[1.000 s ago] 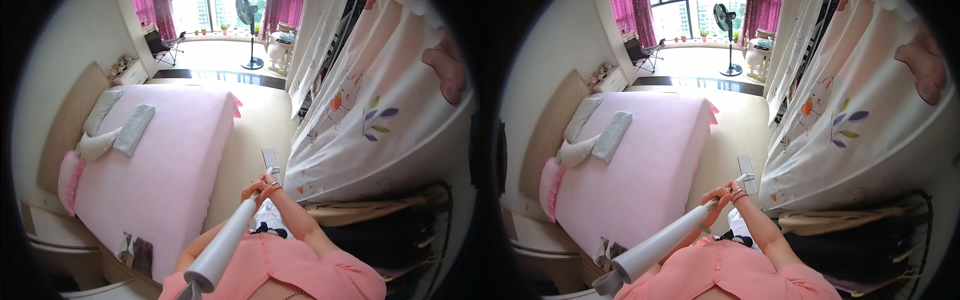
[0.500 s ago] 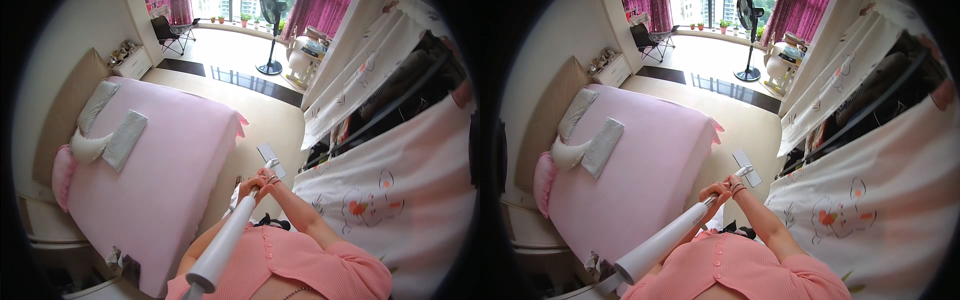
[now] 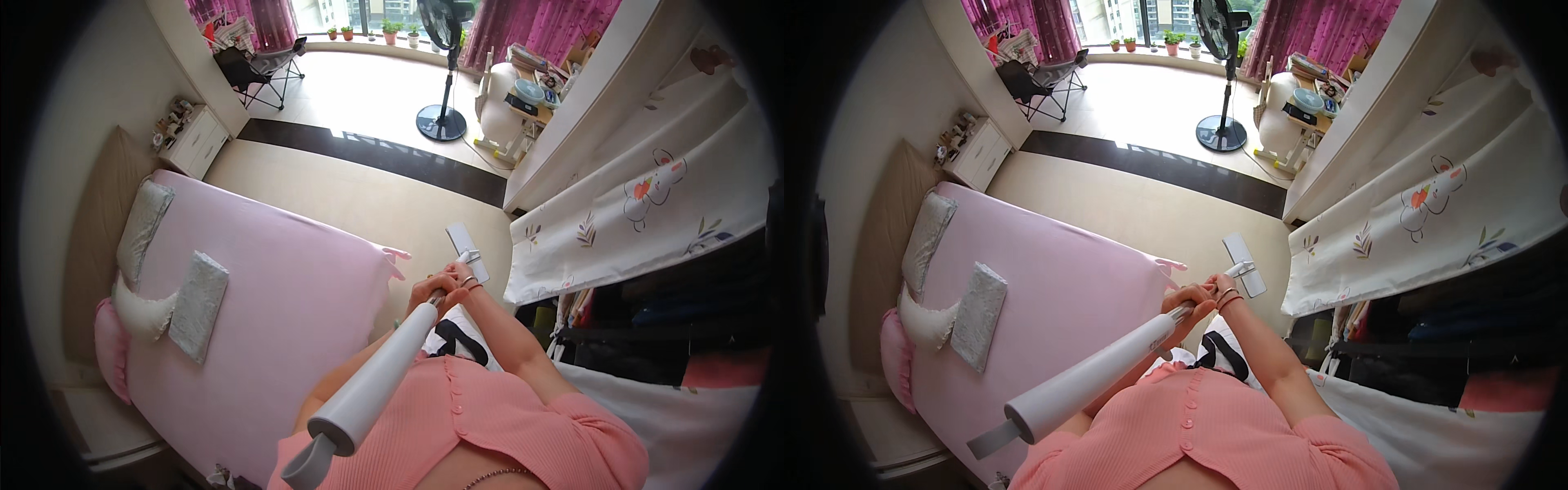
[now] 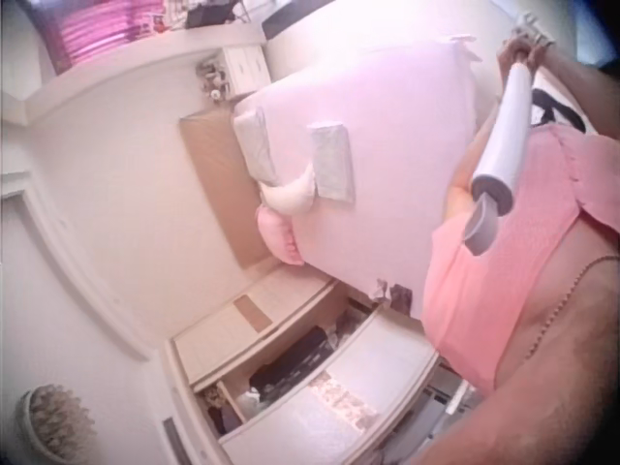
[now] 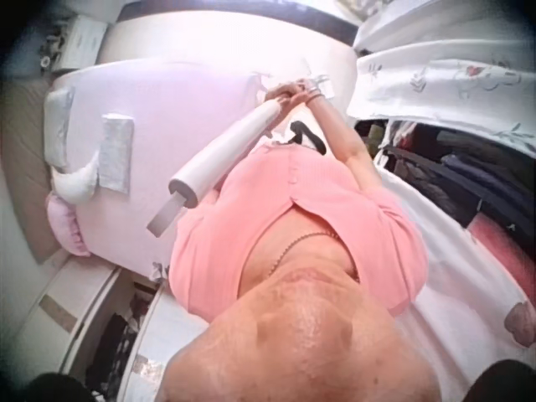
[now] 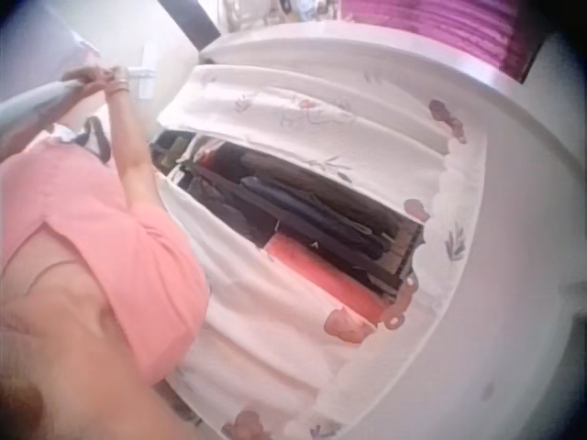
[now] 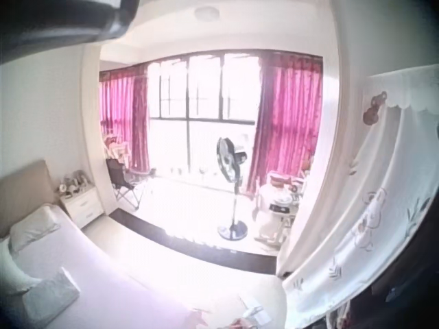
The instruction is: The person prepares a mop by dipping it into a bucket and wringing it out. They then proceed to mop the tiled floor in a bedroom, moving around furniture such as a bed and a chair. The person briefly adjusts a hanging bag before continuing to mop the floor area near the window.
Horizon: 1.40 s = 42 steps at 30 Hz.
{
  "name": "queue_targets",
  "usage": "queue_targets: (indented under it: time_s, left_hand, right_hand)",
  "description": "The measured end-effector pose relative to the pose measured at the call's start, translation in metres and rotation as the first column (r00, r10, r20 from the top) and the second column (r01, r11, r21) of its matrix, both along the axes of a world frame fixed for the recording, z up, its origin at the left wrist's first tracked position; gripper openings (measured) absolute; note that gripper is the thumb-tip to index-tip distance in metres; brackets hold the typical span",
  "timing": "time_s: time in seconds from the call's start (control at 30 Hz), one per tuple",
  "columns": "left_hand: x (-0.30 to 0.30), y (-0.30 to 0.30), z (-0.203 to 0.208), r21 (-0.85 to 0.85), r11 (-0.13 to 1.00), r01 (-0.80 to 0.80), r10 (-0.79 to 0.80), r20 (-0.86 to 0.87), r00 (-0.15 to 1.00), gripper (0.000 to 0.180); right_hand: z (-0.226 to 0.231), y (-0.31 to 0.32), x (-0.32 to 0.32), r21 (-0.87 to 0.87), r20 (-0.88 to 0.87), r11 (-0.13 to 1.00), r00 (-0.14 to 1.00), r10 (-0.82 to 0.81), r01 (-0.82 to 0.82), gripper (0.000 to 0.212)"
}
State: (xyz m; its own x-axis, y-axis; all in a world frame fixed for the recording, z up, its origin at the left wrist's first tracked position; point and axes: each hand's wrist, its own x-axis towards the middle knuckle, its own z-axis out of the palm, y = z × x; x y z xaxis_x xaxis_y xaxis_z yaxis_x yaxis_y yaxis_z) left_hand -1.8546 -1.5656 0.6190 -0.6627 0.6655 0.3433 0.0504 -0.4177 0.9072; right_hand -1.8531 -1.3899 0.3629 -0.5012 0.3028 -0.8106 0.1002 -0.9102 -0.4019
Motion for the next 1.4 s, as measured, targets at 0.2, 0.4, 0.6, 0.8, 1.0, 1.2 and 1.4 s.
queue_targets:
  time_s: [0.2, 0.4, 0.6, 0.8, 1.0, 1.2, 1.4]
  left_hand:
    - [-0.110, 0.092, 0.019, 0.015, 0.999, 0.037, -0.038, 0.043, 0.998, 0.019]
    - [-0.206, 0.160, 0.040, 0.007, 0.990, -0.141, 0.140, 0.066, 0.988, 0.018]
    - [-0.301, 0.211, 0.033, -0.035, 0.978, -0.204, 0.203, -0.047, 0.978, 0.022]
    - [-0.420, 0.244, 0.031, -0.041, 0.962, -0.269, 0.265, -0.078, 0.961, 0.020]
    - [-0.562, 0.262, 0.022, -0.036, 0.970, -0.239, 0.235, -0.082, 0.968, 0.020]
    - [-0.693, 0.276, 0.032, -0.038, 0.965, -0.259, 0.254, -0.099, 0.962, 0.018]
    - [-0.800, 0.321, 0.039, -0.023, 0.977, -0.211, 0.209, -0.073, 0.975, 0.019]
  right_hand:
    - [-0.022, 0.138, -0.102, -0.160, -0.054, 0.977, 0.990, 0.132, -0.139, 0.016]
    - [0.072, 0.144, -0.234, -0.022, 0.074, 0.993, 0.991, 0.116, -0.114, 0.008]
    - [0.119, 0.189, -0.338, -0.087, 0.033, 0.987, 0.990, 0.136, -0.133, 0.013]
    - [0.106, 0.216, -0.468, -0.166, -0.039, 0.971, 0.985, 0.168, -0.172, 0.013]
    - [0.078, 0.250, -0.606, -0.250, 0.033, 0.953, 0.982, 0.186, -0.172, 0.026]
    - [0.113, 0.251, -0.731, -0.174, 0.078, 0.972, 0.982, 0.172, -0.157, 0.026]
    - [0.106, 0.296, -0.835, -0.125, -0.013, 0.990, 0.998, 0.056, -0.057, 0.017]
